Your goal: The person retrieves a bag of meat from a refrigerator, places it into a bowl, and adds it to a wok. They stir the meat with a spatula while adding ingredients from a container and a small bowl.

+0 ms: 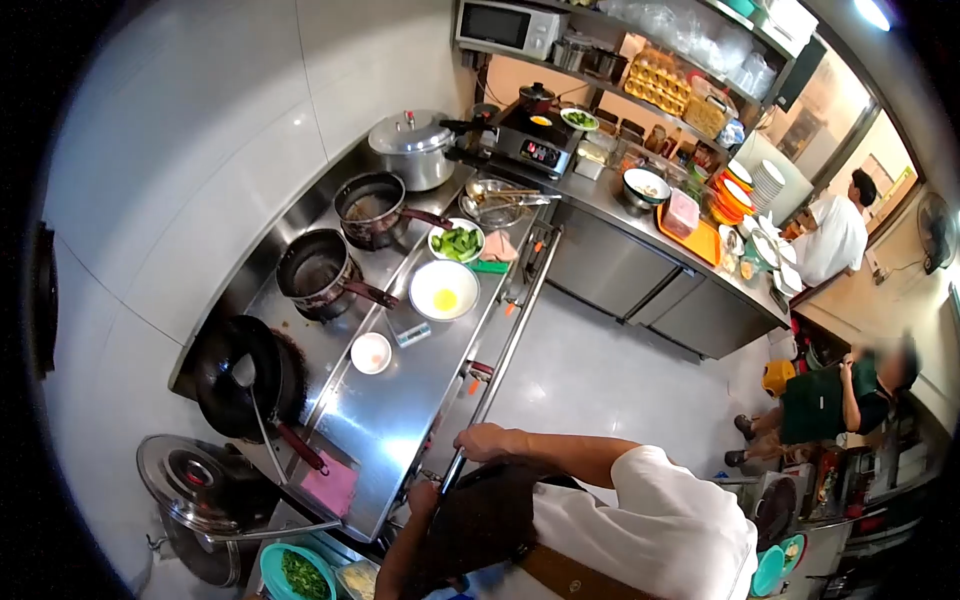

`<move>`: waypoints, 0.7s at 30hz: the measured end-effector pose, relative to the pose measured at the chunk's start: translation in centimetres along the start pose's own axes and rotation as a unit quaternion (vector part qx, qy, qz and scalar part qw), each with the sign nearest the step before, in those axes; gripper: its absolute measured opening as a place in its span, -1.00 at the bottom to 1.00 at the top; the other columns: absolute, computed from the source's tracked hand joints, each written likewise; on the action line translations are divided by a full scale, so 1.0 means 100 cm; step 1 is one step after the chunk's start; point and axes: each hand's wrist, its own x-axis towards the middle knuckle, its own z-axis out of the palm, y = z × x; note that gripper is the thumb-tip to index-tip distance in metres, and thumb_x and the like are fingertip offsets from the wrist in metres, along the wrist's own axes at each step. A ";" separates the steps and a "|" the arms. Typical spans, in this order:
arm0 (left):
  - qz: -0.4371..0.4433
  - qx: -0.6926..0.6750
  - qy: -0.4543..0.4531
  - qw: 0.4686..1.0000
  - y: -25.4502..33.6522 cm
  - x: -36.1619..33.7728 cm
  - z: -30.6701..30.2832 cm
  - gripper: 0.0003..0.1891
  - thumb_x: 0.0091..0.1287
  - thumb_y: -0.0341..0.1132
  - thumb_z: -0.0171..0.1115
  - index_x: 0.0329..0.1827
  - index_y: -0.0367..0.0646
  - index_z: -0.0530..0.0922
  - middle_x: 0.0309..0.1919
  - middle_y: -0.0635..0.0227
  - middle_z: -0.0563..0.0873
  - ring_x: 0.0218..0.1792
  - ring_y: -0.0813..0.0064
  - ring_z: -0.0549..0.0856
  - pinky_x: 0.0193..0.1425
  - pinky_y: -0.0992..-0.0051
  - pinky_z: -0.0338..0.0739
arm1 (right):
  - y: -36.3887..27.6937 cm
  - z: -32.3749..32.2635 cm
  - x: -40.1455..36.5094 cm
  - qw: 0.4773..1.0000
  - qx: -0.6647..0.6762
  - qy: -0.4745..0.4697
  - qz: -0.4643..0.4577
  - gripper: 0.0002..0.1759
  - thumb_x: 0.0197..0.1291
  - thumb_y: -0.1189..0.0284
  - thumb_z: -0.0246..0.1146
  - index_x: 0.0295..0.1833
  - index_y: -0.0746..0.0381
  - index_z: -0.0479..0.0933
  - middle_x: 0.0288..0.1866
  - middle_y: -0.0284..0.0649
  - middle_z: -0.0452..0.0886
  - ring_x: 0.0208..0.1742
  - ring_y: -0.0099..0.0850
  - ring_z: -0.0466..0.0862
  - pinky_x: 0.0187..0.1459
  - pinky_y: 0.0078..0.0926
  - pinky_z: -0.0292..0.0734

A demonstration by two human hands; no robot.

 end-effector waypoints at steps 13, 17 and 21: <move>0.109 -0.033 0.108 0.988 -0.009 0.004 0.009 -0.80 0.13 -0.29 0.11 -0.55 -0.23 0.54 -0.57 -0.02 0.63 -0.48 -0.05 0.66 -0.38 0.07 0.53 | -0.005 -0.010 0.029 0.997 -0.048 -0.015 -0.060 -0.56 0.11 0.33 0.09 0.12 0.20 0.52 -0.08 0.05 0.63 -0.01 -0.01 0.60 0.07 -0.15 0.48; 0.109 -0.051 0.100 0.988 -0.009 0.005 0.010 -0.76 0.17 -0.26 0.10 -0.56 -0.24 0.55 -0.55 -0.02 0.63 -0.46 -0.05 0.66 -0.37 0.08 0.53 | -0.011 -0.016 0.025 0.997 -0.039 -0.011 -0.073 -0.56 0.11 0.34 0.09 0.12 0.20 0.52 -0.07 0.04 0.63 0.00 -0.01 0.60 0.08 -0.15 0.47; 0.078 -0.047 0.094 0.991 0.001 0.000 -0.003 -0.76 0.18 -0.26 0.11 -0.53 -0.25 0.56 -0.52 -0.02 0.65 -0.44 -0.06 0.66 -0.35 0.08 0.54 | -0.009 -0.012 0.027 0.997 -0.037 -0.018 -0.067 -0.56 0.11 0.34 0.09 0.13 0.19 0.51 -0.06 0.03 0.62 0.02 -0.02 0.59 0.09 -0.16 0.46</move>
